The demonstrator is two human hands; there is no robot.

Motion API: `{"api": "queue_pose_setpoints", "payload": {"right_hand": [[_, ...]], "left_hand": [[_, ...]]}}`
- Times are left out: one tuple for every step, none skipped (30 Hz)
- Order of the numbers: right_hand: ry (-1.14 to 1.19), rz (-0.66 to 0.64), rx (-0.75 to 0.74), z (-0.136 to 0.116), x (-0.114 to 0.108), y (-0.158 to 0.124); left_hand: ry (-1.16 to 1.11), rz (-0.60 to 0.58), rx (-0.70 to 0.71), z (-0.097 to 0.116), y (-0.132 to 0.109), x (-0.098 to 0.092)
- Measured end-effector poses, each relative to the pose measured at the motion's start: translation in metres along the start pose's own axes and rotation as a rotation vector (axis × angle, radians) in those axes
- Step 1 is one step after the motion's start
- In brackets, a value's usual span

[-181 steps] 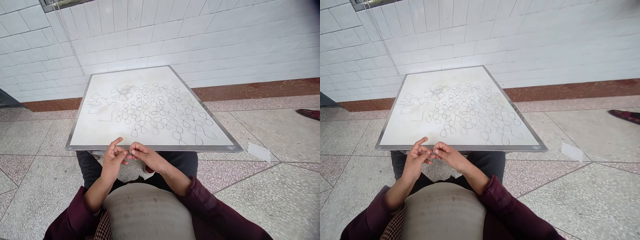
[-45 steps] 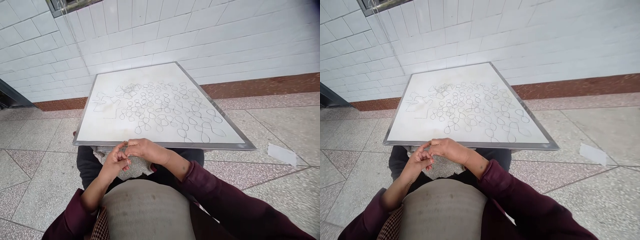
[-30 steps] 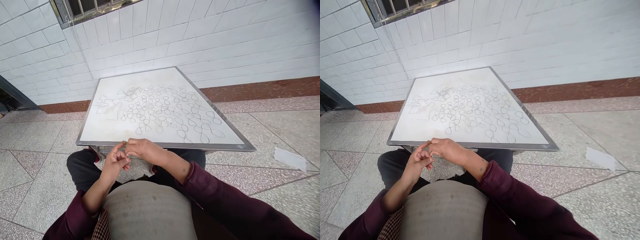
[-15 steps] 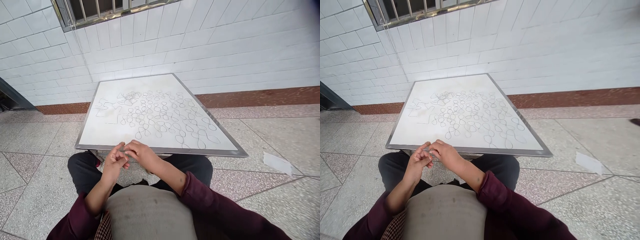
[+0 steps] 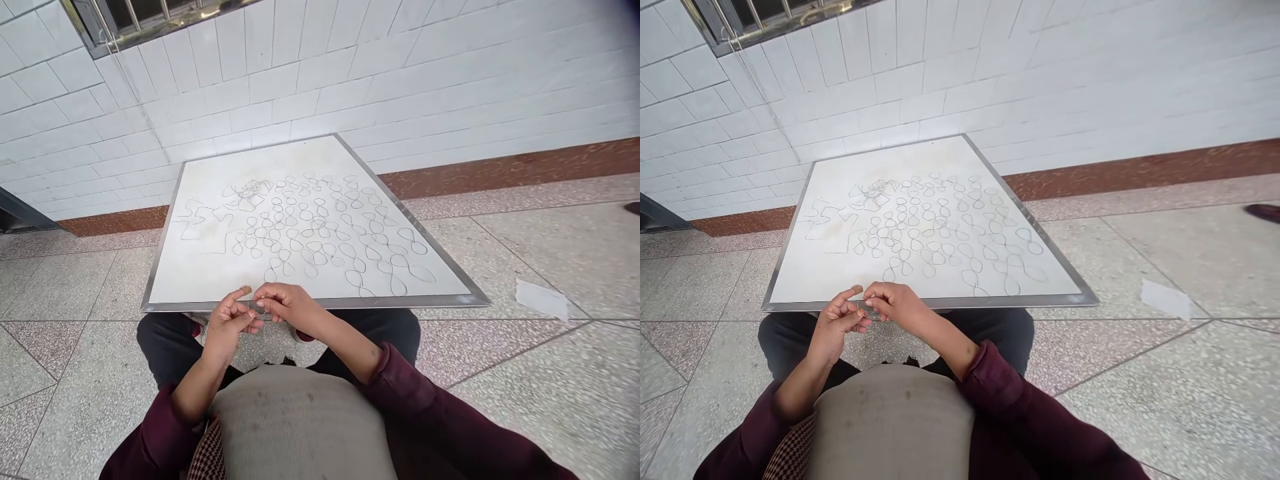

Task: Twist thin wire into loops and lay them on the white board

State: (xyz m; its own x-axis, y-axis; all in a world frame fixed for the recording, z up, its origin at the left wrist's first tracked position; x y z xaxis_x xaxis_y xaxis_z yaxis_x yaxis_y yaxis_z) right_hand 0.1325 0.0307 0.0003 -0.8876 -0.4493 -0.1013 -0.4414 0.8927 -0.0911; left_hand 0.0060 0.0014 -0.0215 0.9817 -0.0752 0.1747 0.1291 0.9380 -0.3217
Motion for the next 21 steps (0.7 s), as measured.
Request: {"api": "queue_pose_setpoints", "payload": {"right_hand": [[-0.017, 0.006, -0.01, 0.001, -0.001, 0.001], [-0.033, 0.014, -0.018, 0.001, -0.002, 0.001], [-0.045, 0.023, -0.028, 0.001, -0.002, 0.002], [-0.051, 0.03, -0.038, 0.002, -0.002, 0.002], [-0.05, 0.037, -0.045, 0.002, -0.002, 0.002], [-0.037, 0.045, -0.049, 0.002, -0.002, 0.002], [-0.011, 0.057, -0.048, 0.002, -0.002, 0.002], [0.024, 0.066, -0.041, 0.002, -0.002, 0.002], [0.062, 0.065, -0.029, 0.003, -0.002, 0.001], [0.101, 0.057, -0.018, 0.004, -0.001, 0.0], [0.138, 0.04, -0.01, 0.004, 0.0, -0.001], [0.172, 0.015, -0.006, 0.005, 0.001, -0.002], [0.202, -0.013, -0.005, 0.005, 0.002, -0.003], [0.23, -0.038, -0.004, 0.005, 0.003, -0.004], [0.255, -0.055, -0.002, 0.006, 0.004, -0.005], [0.277, -0.064, 0.003, 0.007, 0.004, -0.006], [0.295, -0.066, 0.011, 0.009, 0.004, -0.007], [0.306, -0.06, 0.018, 0.01, 0.004, -0.008], [0.312, -0.045, 0.025, 0.012, 0.004, -0.008], [0.311, -0.023, 0.029, 0.013, 0.003, -0.008], [0.302, 0.0, 0.03, 0.014, 0.003, -0.009]], "left_hand": [[-0.003, -0.003, -0.002, 0.0, 0.001, 0.001], [-0.003, -0.005, -0.003, -0.001, 0.003, 0.002], [0.001, -0.007, -0.003, -0.001, 0.003, 0.002], [0.006, -0.007, -0.001, 0.0, 0.004, 0.003], [0.012, -0.005, 0.005, 0.001, 0.004, 0.003], [0.018, -0.002, 0.016, 0.003, 0.004, 0.003], [0.023, 0.0, 0.032, 0.005, 0.003, 0.003], [0.027, 0.004, 0.052, 0.008, 0.003, 0.003], [0.031, 0.006, 0.073, 0.011, 0.002, 0.002], [0.036, 0.01, 0.091, 0.014, 0.001, 0.002], [0.04, 0.012, 0.106, 0.016, 0.0, 0.001], [0.044, 0.013, 0.116, 0.018, -0.001, 0.001], [0.049, 0.01, 0.12, 0.019, -0.003, 0.001], [0.055, 0.005, 0.121, 0.019, -0.004, 0.001], [0.061, -0.003, 0.119, 0.019, -0.005, 0.002], [0.066, -0.013, 0.119, 0.019, -0.006, 0.003], [0.071, -0.023, 0.12, 0.018, -0.007, 0.004], [0.074, -0.032, 0.123, 0.018, -0.008, 0.005], [0.074, -0.037, 0.127, 0.018, -0.009, 0.006], [0.072, -0.039, 0.133, 0.018, -0.01, 0.007], [0.067, -0.041, 0.137, 0.018, -0.011, 0.007]]}}
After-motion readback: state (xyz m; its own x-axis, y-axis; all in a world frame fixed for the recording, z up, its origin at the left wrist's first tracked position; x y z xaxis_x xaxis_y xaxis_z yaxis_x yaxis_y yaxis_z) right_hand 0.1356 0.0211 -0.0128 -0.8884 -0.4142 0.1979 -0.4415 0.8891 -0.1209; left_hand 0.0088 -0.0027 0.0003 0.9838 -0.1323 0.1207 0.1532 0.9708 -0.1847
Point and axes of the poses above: each hand's wrist, its own y-axis towards the middle knuckle, its own x-axis out of the palm, z = x × y, the point moved 9 cm from there along y, towards the middle knuckle, and after that the axes turned 4 degrees about y, right-handed, at the moved point
